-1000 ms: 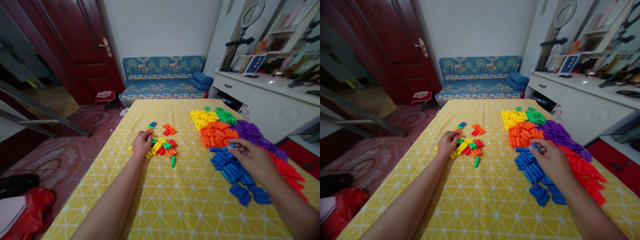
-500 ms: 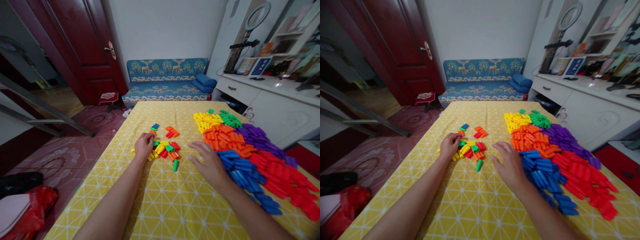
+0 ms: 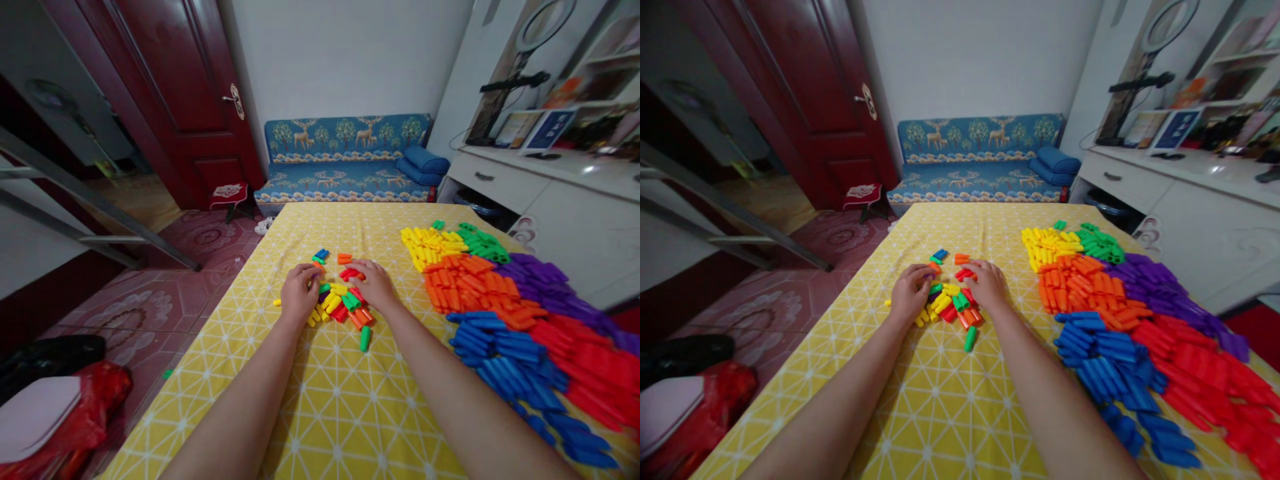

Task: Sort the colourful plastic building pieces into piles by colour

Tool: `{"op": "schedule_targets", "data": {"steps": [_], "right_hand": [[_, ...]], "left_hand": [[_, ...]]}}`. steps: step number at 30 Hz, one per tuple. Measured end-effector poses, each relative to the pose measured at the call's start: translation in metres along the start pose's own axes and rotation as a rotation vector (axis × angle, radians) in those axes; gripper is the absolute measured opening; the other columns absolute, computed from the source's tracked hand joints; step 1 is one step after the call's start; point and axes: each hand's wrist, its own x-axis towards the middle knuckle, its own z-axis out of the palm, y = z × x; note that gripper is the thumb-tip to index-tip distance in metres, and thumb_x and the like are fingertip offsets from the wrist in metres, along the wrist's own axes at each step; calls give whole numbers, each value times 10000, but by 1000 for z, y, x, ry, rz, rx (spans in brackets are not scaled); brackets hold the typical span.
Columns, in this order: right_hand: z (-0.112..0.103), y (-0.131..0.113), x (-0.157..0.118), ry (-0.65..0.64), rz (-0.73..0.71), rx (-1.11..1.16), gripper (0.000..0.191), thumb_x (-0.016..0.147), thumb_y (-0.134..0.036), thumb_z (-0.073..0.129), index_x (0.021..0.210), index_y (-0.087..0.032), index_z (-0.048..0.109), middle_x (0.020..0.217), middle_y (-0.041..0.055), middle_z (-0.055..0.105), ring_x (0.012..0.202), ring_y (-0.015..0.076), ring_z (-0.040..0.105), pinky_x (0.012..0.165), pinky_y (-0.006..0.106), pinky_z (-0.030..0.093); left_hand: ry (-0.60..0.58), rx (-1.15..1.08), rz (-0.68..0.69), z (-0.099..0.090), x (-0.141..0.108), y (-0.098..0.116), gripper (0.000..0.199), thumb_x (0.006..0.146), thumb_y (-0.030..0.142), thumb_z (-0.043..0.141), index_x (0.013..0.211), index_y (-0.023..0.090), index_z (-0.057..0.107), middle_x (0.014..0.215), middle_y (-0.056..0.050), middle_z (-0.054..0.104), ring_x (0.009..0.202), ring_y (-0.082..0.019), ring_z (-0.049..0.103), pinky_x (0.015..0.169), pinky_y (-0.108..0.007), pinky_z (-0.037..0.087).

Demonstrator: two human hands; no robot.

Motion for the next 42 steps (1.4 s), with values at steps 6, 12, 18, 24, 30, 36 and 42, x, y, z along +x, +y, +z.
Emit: {"op": "schedule_targets", "data": {"steps": [6, 12, 18, 24, 30, 36, 42], "right_hand": [[-2, -13, -14, 211, -32, 352, 291, 741, -259, 734, 1026, -225, 685, 1067, 56, 588, 1010, 205, 602, 948, 374, 495], [1, -41, -24, 145, -296, 544, 258, 763, -218, 706, 1018, -230, 668, 1137, 56, 572, 1142, 194, 563, 1009, 359, 467], [-5, -22, -19, 344, -130, 426, 247, 756, -168, 662, 1001, -200, 658, 1065, 70, 584, 1020, 205, 595, 922, 377, 508], [-16, -19, -22, 278, -203, 174, 262, 823, -344, 696, 1063, -239, 708, 1204, 85, 625, 1168, 258, 531, 1042, 459, 425], [-7, -48, -28, 54, -519, 325, 352, 895, -248, 607, 1245, -279, 619, 1180, 54, 651, 1139, 194, 577, 1019, 389, 468], [-3, -47, -29, 101, -463, 308, 262, 872, -223, 632, 1134, -225, 651, 1086, 65, 674, 1054, 195, 603, 954, 366, 494], [-4, -41, -28, 152, -299, 291, 219, 854, -297, 665, 1062, -228, 662, 1060, 58, 682, 1031, 202, 611, 948, 359, 489]], "left_hand": [[-69, -11, 163, -3, -1, 9, 263, 920, 339, 569, 1125, 250, 709, 1122, -46, 736, 1119, -244, 592, 998, -439, 425], [-155, -163, 186, 2, -4, 7, 321, 893, 384, 622, 1162, 219, 683, 1080, -78, 739, 998, -227, 655, 921, -387, 476], [-95, -280, 24, 4, -2, 1, 265, 890, 336, 610, 1094, 199, 709, 1086, -89, 736, 1010, -233, 674, 922, -369, 513], [-168, -316, 20, 1, -3, 6, 344, 910, 392, 579, 1193, 219, 670, 1042, -79, 730, 978, -227, 667, 913, -366, 515], [-158, -346, 50, -4, -8, 12, 430, 991, 389, 413, 1370, 215, 515, 978, -75, 691, 950, -219, 643, 914, -369, 488], [-188, -335, 60, -3, -7, 12, 456, 986, 403, 425, 1396, 213, 483, 818, -40, 653, 827, -199, 632, 838, -336, 491], [-212, -318, 98, 0, -7, 10, 428, 964, 359, 476, 1365, 214, 510, 800, -19, 679, 752, -165, 632, 809, -307, 487]]}}
